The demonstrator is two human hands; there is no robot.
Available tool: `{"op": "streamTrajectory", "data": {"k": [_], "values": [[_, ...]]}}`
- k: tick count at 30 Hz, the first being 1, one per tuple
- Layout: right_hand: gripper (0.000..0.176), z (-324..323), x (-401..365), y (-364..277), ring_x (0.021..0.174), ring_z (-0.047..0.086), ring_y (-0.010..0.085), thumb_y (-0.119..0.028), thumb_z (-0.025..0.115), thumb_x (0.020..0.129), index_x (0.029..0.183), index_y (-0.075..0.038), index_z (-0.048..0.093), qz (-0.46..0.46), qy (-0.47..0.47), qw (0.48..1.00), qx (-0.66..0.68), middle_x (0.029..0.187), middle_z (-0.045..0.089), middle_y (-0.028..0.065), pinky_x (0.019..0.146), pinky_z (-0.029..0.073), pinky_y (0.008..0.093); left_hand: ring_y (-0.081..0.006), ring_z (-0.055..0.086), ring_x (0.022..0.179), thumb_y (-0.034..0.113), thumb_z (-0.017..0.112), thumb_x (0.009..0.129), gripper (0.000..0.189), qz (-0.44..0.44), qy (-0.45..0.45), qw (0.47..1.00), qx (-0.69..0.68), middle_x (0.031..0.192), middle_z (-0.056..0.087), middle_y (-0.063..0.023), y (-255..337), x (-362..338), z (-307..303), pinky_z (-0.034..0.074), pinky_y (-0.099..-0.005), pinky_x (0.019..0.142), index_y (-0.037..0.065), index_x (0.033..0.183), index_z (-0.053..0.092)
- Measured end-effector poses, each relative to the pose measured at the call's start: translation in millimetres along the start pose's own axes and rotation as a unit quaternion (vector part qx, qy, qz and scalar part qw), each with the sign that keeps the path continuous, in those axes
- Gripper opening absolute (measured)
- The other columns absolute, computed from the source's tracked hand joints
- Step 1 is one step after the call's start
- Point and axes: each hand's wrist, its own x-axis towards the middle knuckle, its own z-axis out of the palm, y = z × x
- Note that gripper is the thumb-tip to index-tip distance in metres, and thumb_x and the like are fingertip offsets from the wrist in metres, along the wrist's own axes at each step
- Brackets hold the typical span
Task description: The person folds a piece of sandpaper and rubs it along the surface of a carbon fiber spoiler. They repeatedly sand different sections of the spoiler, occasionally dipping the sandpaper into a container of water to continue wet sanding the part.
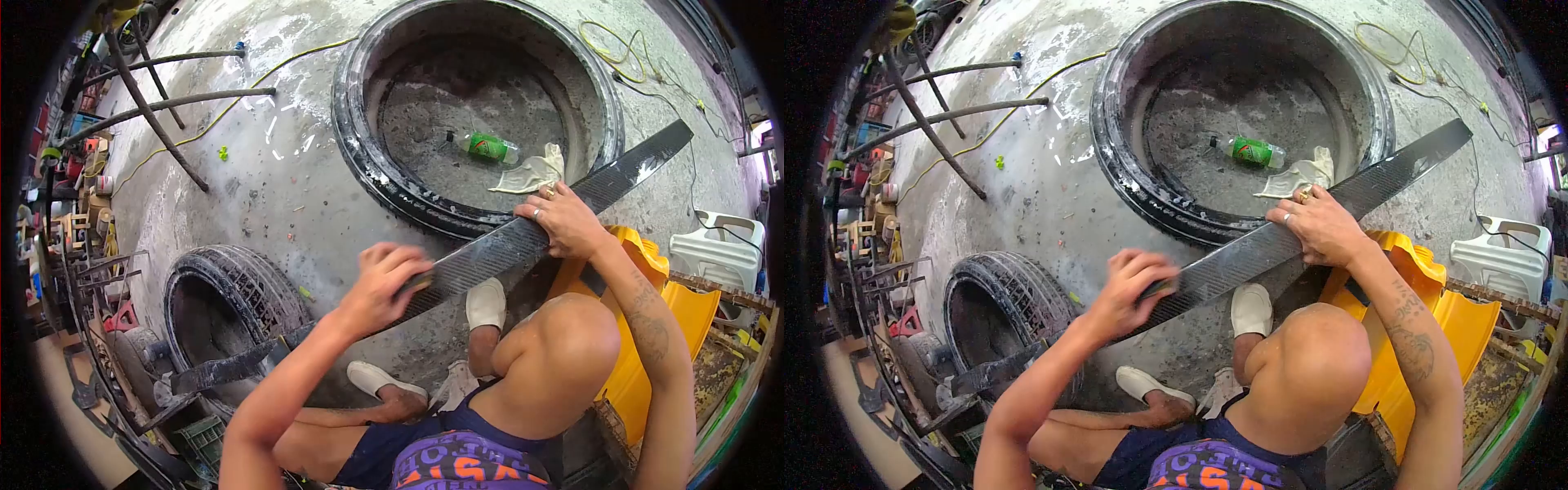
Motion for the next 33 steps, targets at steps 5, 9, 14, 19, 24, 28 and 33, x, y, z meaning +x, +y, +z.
{"op": "streamTrajectory", "data": {"k": [5, 9, 14, 19, 24, 28, 33], "values": [[0.073, -3, 0, -3, 0.114, 0.056, 0.0259, -0.008, 0.079, 0.053, 0.122, -0.013, 0.057, -0.007, 0.013, 1.0, 0.001, 0.112, 0.061, 0.004, 0.1, 0.039, 0.0393, -0.0271, 0.052, 0.105, 0.006, 0.074, 0.079, 0.03, -0.018, -0.004, 0.999, 0.029, 0.115, 0.061, -0.0042, 11, 16, 5, 0.037, -0.0399, 0.092, 0.011, 0.108, 0.066], [0.072, -7, 1, -8, 0.114, 0.057, 0.0258, -0.007, 0.078, 0.053, 0.122, -0.013, 0.058, 0.004, -0.005, 1.0, 0.002, 0.112, 0.061, 0.0036, 0.099, 0.04, 0.0393, -0.0273, 0.052, 0.102, 0.005, 0.074, 0.079, 0.029, -0.002, 0.03, 0.999, -0.029, 0.111, 0.061, -0.0045, 19, 38, 17, 0.038, -0.0393, 0.091, 0.009, 0.107, 0.067], [0.072, -2, 0, -5, 0.113, 0.057, 0.0251, -0.009, 0.079, 0.052, 0.121, -0.014, 0.059, 0.0, 0.021, 1.0, 0.002, 0.111, 0.062, 0.0033, 0.098, 0.04, 0.0396, -0.0282, 0.052, 0.103, 0.006, 0.076, 0.078, 0.032, -0.033, 0.01, 0.999, 0.039, 0.11, 0.062, -0.0052, 4, -13, -4, 0.038, -0.0396, 0.092, 0.01, 0.109, 0.067], [0.073, -5, 2, -6, 0.112, 0.056, 0.0253, -0.009, 0.079, 0.052, 0.122, -0.015, 0.058, 0.007, 0.01, 1.0, 0.0, 0.108, 0.061, 0.0032, 0.099, 0.04, 0.0403, -0.0284, 0.052, 0.102, 0.006, 0.077, 0.075, 0.033, -0.011, 0.036, 0.999, -0.004, 0.11, 0.062, -0.0045, 25, 46, 24, 0.038, -0.04, 0.092, 0.01, 0.106, 0.067], [0.078, -1, 1, -2, 0.114, 0.056, 0.0235, -0.01, 0.081, 0.051, 0.125, -0.015, 0.057, -0.004, 0.017, 1.0, -0.008, 0.112, 0.062, 0.0018, 0.098, 0.039, 0.0375, -0.0286, 0.05, 0.101, 0.006, 0.075, 0.077, 0.03, -0.035, 0.023, 0.999, 0.027, 0.111, 0.06, -0.0052, 6, -14, -1, 0.038, -0.0403, 0.09, 0.009, 0.105, 0.066], [0.078, -3, 1, -3, 0.113, 0.056, 0.0228, -0.009, 0.081, 0.052, 0.125, -0.015, 0.056, -0.01, 0.009, 1.0, -0.017, 0.113, 0.062, 0.0013, 0.099, 0.039, 0.0373, -0.0293, 0.051, 0.101, 0.008, 0.075, 0.079, 0.026, -0.031, 0.006, 0.999, 0.022, 0.107, 0.059, -0.0077, 15, 22, 10, 0.039, -0.0403, 0.091, 0.007, 0.103, 0.064], [0.079, -5, 1, -7, 0.112, 0.056, 0.0228, -0.008, 0.08, 0.051, 0.125, -0.015, 0.056, -0.005, 0.016, 1.0, -0.016, 0.113, 0.062, 0.0013, 0.098, 0.039, 0.0372, -0.0283, 0.058, 0.102, 0.007, 0.074, 0.084, 0.031, -0.101, 0.143, 0.979, -0.1, 0.109, 0.056, -0.0122, -19, 45, 5, 0.046, -0.0372, 0.09, 0.002, 0.111, 0.058]]}}
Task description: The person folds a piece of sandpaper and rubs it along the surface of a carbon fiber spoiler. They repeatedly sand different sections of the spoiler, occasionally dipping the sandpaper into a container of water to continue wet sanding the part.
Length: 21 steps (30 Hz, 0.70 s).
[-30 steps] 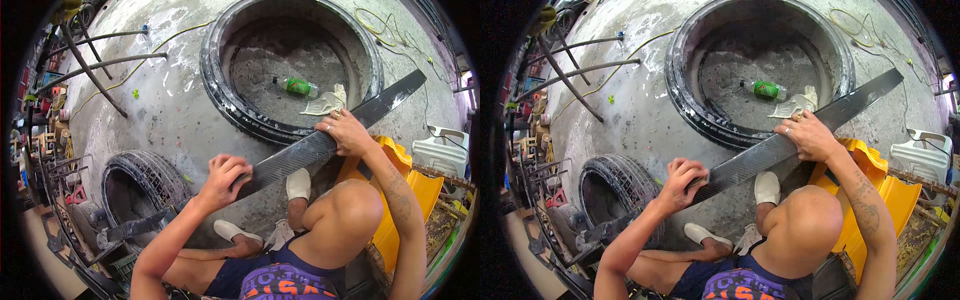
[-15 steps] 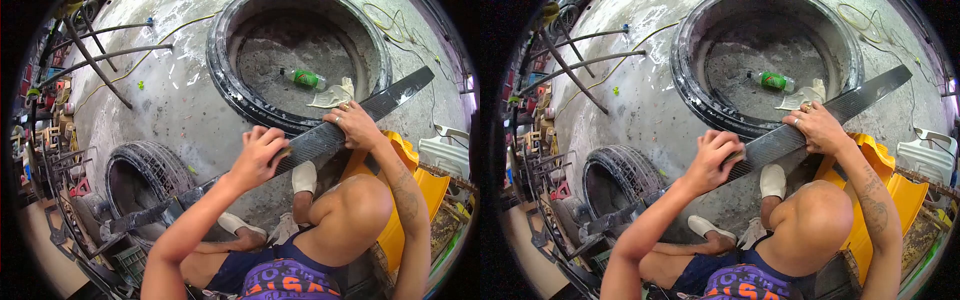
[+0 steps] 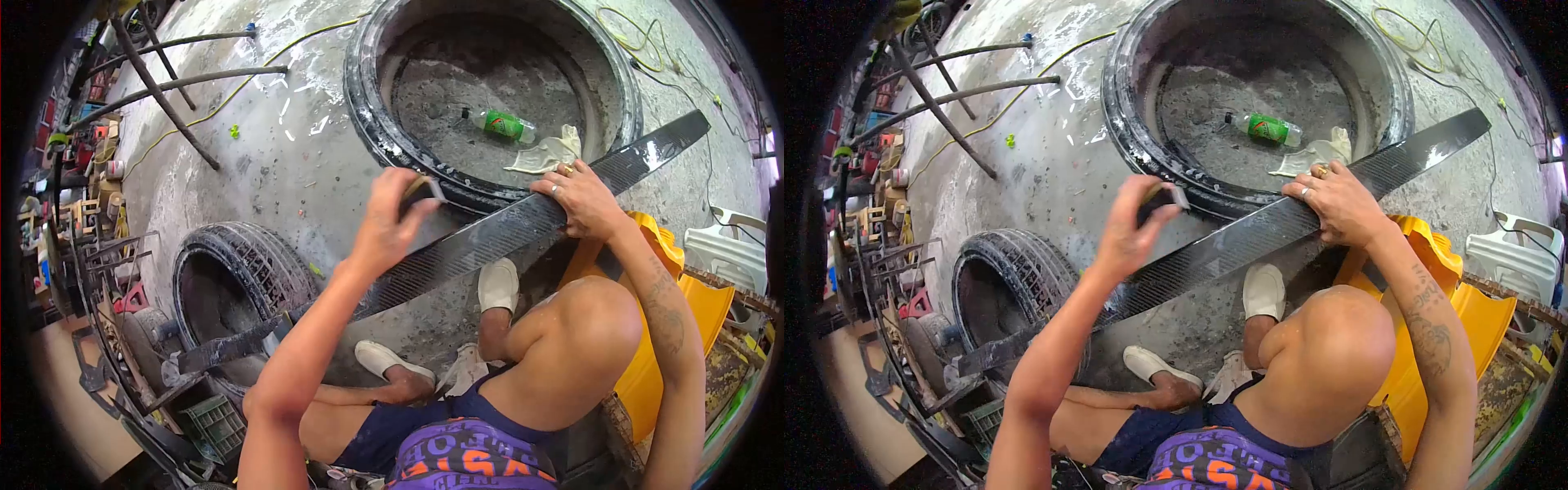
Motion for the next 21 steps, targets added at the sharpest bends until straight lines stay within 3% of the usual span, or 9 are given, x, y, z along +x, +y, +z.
{"op": "streamTrajectory", "data": {"k": [3, 6, 8, 10, 15, 21], "values": [[0.078, 1, -2, 1, 0.112, 0.056, 0.0228, -0.008, 0.08, 0.051, 0.126, -0.015, 0.056, 0.003, -0.008, 1.0, 0.002, 0.112, 0.062, 0.0013, 0.098, 0.039, 0.0371, -0.0281, 0.059, 0.104, 0.008, 0.076, 0.083, 0.035, -0.08, -0.017, 0.997, 0.001, 0.111, 0.056, -0.0114, 26, -41, -41, 0.047, -0.0372, 0.091, 0.003, 0.114, 0.059], [0.078, 1, 0, 0, 0.111, 0.056, 0.0231, -0.008, 0.079, 0.051, 0.126, -0.016, 0.056, 0.006, -0.011, 1.0, -0.004, 0.111, 0.062, 0.0012, 0.097, 0.039, 0.0371, -0.0305, 0.055, 0.106, 0.014, 0.077, 0.083, 0.033, 0.014, -0.125, 0.986, 0.109, 0.111, 0.057, -0.0123, 16, -68, -24, 0.043, -0.0393, 0.094, 0.006, 0.112, 0.063], [0.078, 8, -2, 5, 0.111, 0.056, 0.0232, -0.009, 0.079, 0.051, 0.125, -0.016, 0.057, -0.012, 0.028, 0.999, -0.018, 0.11, 0.062, 0.0013, 0.097, 0.039, 0.0373, -0.0308, 0.053, 0.106, 0.016, 0.077, 0.082, 0.032, 0.044, -0.108, 0.99, 0.084, 0.11, 0.057, -0.0121, 27, -38, 10, 0.041, -0.039, 0.093, 0.006, 0.11, 0.063], [0.077, 0, -3, -1, 0.111, 0.056, 0.0235, -0.009, 0.08, 0.051, 0.125, -0.016, 0.057, 0.005, 0.001, 1.0, -0.011, 0.11, 0.062, 0.0016, 0.097, 0.039, 0.0374, -0.0306, 0.053, 0.102, 0.014, 0.077, 0.081, 0.032, 0.084, -0.116, 0.987, 0.077, 0.109, 0.057, -0.0115, 35, -16, 29, 0.041, -0.0386, 0.09, 0.005, 0.11, 0.063], [0.076, 5, 0, 3, 0.112, 0.056, 0.0239, -0.009, 0.081, 0.052, 0.124, -0.015, 0.057, 0.007, -0.006, 1.0, 0.0, 0.111, 0.062, 0.0023, 0.098, 0.039, 0.0377, -0.0284, 0.052, 0.099, 0.009, 0.075, 0.08, 0.027, 0.056, -0.116, 0.985, 0.118, 0.109, 0.06, -0.0069, 24, -65, -17, 0.039, -0.0406, 0.086, 0.006, 0.105, 0.067], [0.074, 0, 1, 1, 0.112, 0.056, 0.0245, -0.008, 0.08, 0.052, 0.123, -0.014, 0.058, 0.011, -0.023, 1.0, 0.006, 0.113, 0.062, 0.0026, 0.099, 0.039, 0.0381, -0.0289, 0.051, 0.099, 0.009, 0.074, 0.081, 0.027, 0.105, -0.105, 0.982, 0.114, 0.108, 0.059, -0.0078, 34, -18, 22, 0.039, -0.0402, 0.086, 0.007, 0.106, 0.065]]}}
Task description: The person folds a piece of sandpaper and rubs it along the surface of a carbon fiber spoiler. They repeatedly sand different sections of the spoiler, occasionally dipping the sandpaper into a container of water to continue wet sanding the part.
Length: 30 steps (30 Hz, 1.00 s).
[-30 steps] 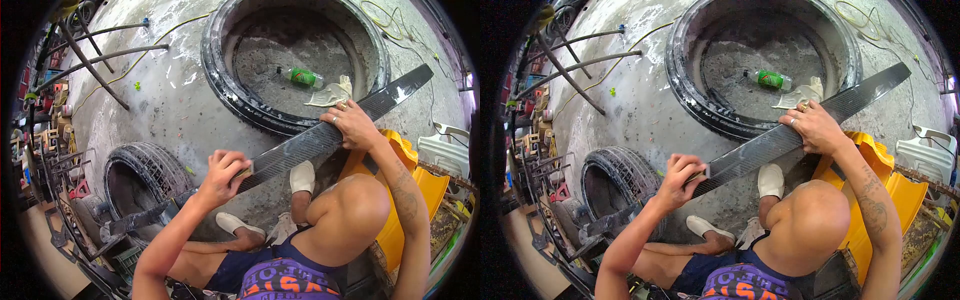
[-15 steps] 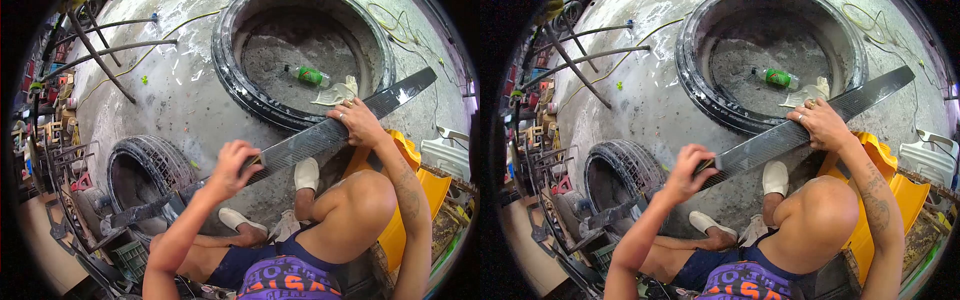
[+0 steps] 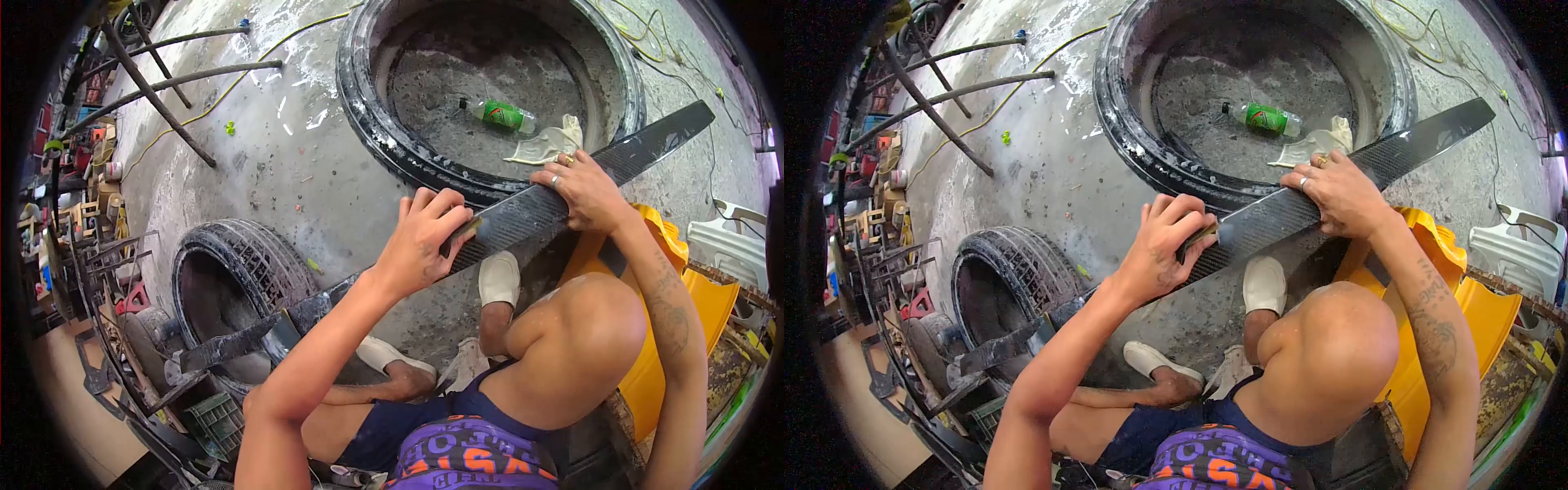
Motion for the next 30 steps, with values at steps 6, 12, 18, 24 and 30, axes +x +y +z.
{"op": "streamTrajectory", "data": {"k": [6, 12, 18, 24, 30], "values": [[0.076, 11, -3, 5, 0.112, 0.056, 0.0246, -0.007, 0.08, 0.052, 0.124, -0.014, 0.057, -0.011, 0.037, 0.999, 0.015, 0.113, 0.061, 0.0026, 0.099, 0.039, 0.0381, -0.032, 0.05, 0.097, 0.009, 0.072, 0.082, 0.027, -0.032, -0.027, 0.998, 0.05, 0.108, 0.056, -0.0101, -10, -56, -21, 0.037, -0.0411, 0.085, 0.003, 0.107, 0.063], [0.079, 1, -1, -1, 0.111, 0.057, 0.0247, -0.007, 0.081, 0.051, 0.126, -0.014, 0.056, 0.0, 0.006, 1.0, 0.018, 0.115, 0.061, 0.0032, 0.1, 0.039, 0.0386, -0.0339, 0.048, 0.099, 0.013, 0.071, 0.084, 0.029, -0.012, -0.008, 0.998, 0.056, 0.108, 0.053, -0.0136, 3, -9, 1, 0.037, -0.0424, 0.086, 0.002, 0.108, 0.059], [0.081, 5, -4, 4, 0.111, 0.057, 0.025, -0.008, 0.083, 0.051, 0.126, -0.014, 0.056, -0.012, 0.029, 0.999, 0.014, 0.114, 0.061, 0.0032, 0.1, 0.039, 0.0382, -0.033, 0.048, 0.098, 0.015, 0.07, 0.085, 0.027, -0.034, -0.065, 0.992, 0.101, 0.108, 0.053, -0.0145, -4, -37, -21, 0.037, -0.0426, 0.085, 0.001, 0.106, 0.058], [0.083, 4, -2, 1, 0.112, 0.059, 0.0277, -0.009, 0.085, 0.051, 0.128, -0.015, 0.055, -0.004, 0.017, 1.0, 0.013, 0.115, 0.063, 0.0038, 0.102, 0.038, 0.0404, -0.0334, 0.049, 0.099, 0.016, 0.069, 0.087, 0.025, -0.017, -0.042, 0.996, 0.083, 0.108, 0.053, -0.0142, -1, -14, -4, 0.037, -0.0434, 0.086, 0.002, 0.105, 0.058], [0.08, 6, -3, 5, 0.114, 0.058, 0.0276, -0.009, 0.085, 0.053, 0.127, -0.015, 0.055, -0.012, 0.024, 0.999, 0.017, 0.113, 0.063, 0.0043, 0.102, 0.038, 0.0417, -0.0339, 0.048, 0.098, 0.016, 0.068, 0.087, 0.024, -0.007, -0.047, 0.994, 0.094, 0.106, 0.053, -0.0135, 3, -10, -5, 0.037, -0.0438, 0.086, 0.003, 0.103, 0.057]]}}
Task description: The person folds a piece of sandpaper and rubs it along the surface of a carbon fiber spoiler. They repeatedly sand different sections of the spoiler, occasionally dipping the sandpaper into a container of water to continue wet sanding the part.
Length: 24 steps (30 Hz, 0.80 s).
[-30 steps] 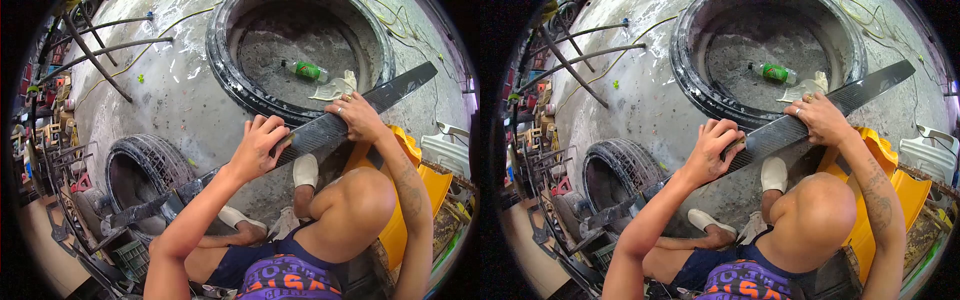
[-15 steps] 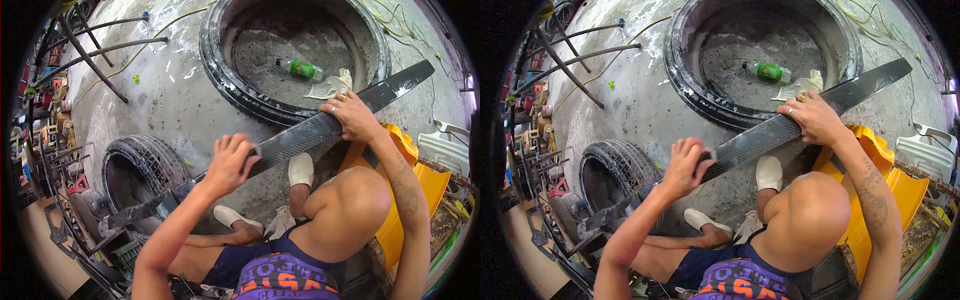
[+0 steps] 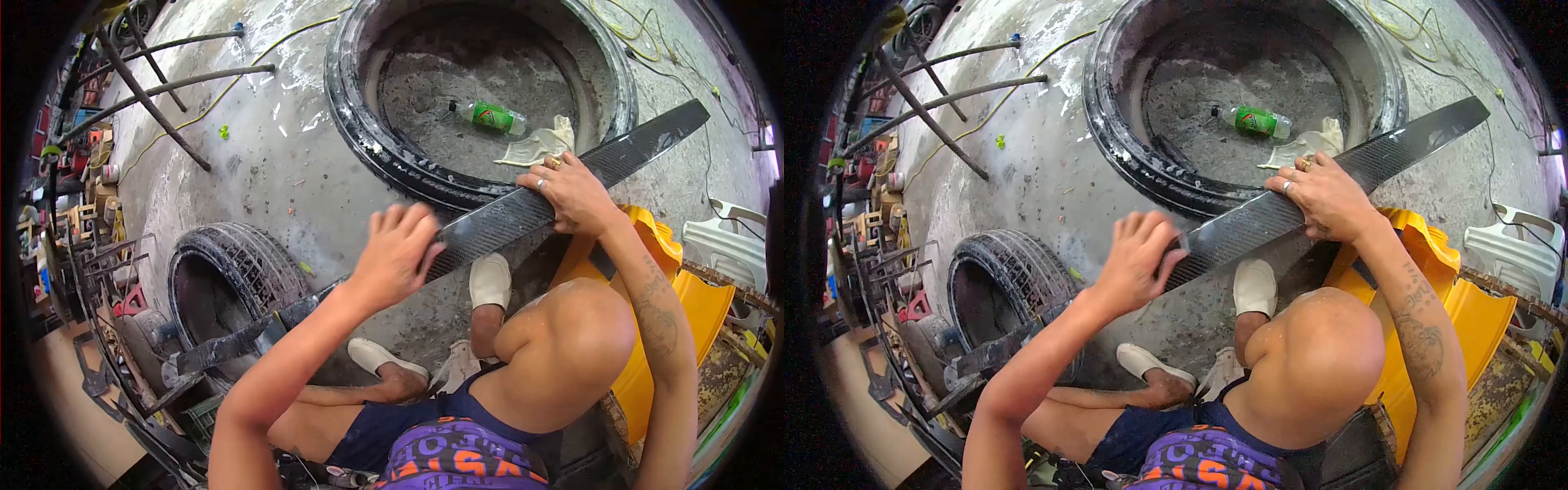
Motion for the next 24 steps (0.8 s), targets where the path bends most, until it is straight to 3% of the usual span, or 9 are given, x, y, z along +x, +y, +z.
{"op": "streamTrajectory", "data": {"k": [3, 8, 10, 13, 17, 19, 24], "values": [[0.079, -3, 1, -5, 0.113, 0.059, 0.0275, -0.009, 0.084, 0.054, 0.127, -0.015, 0.055, 0.011, -0.011, 1.0, -0.004, 0.114, 0.062, 0.004, 0.102, 0.038, 0.0415, -0.034, 0.048, 0.098, 0.016, 0.069, 0.087, 0.024, 0.005, 0.021, 1.0, -0.019, 0.106, 0.053, -0.0136, 9, 29, 12, 0.037, -0.0441, 0.085, 0.004, 0.103, 0.056], [0.077, 4, -2, 0, 0.116, 0.057, 0.027, -0.007, 0.081, 0.055, 0.127, -0.015, 0.055, 0.009, -0.004, 1.0, -0.006, 0.116, 0.062, 0.0037, 0.101, 0.038, 0.041, -0.0331, 0.048, 0.097, 0.015, 0.068, 0.087, 0.024, -0.033, 0.0, 0.999, 0.011, 0.104, 0.052, -0.0124, -9, -28, -12, 0.038, -0.0412, 0.084, 0.003, 0.103, 0.056], [0.078, 1, 0, 1, 0.116, 0.058, 0.0274, -0.007, 0.081, 0.055, 0.127, -0.016, 0.055, 0.007, -0.009, 1.0, -0.001, 0.116, 0.062, 0.0039, 0.102, 0.038, 0.041, -0.0331, 0.048, 0.097, 0.015, 0.069, 0.087, 0.025, -0.028, -0.029, 0.999, 0.033, 0.104, 0.052, -0.0126, -6, -21, -15, 0.038, -0.0413, 0.084, 0.003, 0.104, 0.057], [0.078, -3, 1, -3, 0.116, 0.057, 0.0274, -0.006, 0.081, 0.055, 0.128, -0.016, 0.055, 0.012, -0.027, 1.0, 0.006, 0.116, 0.062, 0.0041, 0.103, 0.037, 0.0411, -0.0335, 0.048, 0.096, 0.015, 0.068, 0.087, 0.024, 0.007, 0.009, 1.0, -0.009, 0.105, 0.053, -0.0134, 11, 34, 9, 0.037, -0.0433, 0.084, 0.003, 0.103, 0.056], [0.077, -6, 0, -6, 0.117, 0.056, 0.026, -0.007, 0.081, 0.056, 0.127, -0.016, 0.055, 0.024, -0.025, 0.999, -0.008, 0.116, 0.061, 0.0037, 0.101, 0.038, 0.0408, -0.0335, 0.048, 0.095, 0.014, 0.068, 0.087, 0.023, 0.012, 0.027, 0.999, -0.018, 0.103, 0.052, -0.013, 2, -2, -3, 0.037, -0.0436, 0.083, 0.003, 0.102, 0.055], [0.077, -3, 1, -4, 0.117, 0.056, 0.026, -0.008, 0.081, 0.055, 0.128, -0.016, 0.055, 0.016, -0.023, 1.0, -0.005, 0.115, 0.061, 0.0038, 0.1, 0.039, 0.0407, -0.0334, 0.047, 0.095, 0.014, 0.068, 0.087, 0.023, -0.033, 0.002, 0.999, 0.001, 0.103, 0.052, -0.0125, -10, -37, -18, 0.037, -0.0439, 0.083, 0.004, 0.101, 0.053], [0.077, -4, 0, -6, 0.115, 0.056, 0.0261, -0.008, 0.08, 0.055, 0.128, -0.016, 0.055, 0.013, -0.022, 1.0, -0.002, 0.114, 0.06, 0.0039, 0.099, 0.039, 0.0408, -0.0335, 0.048, 0.097, 0.015, 0.068, 0.087, 0.023, 0.005, 0.002, 1.0, -0.001, 0.105, 0.052, -0.0132, 13, 29, 13, 0.038, -0.0443, 0.085, 0.004, 0.102, 0.054]]}}
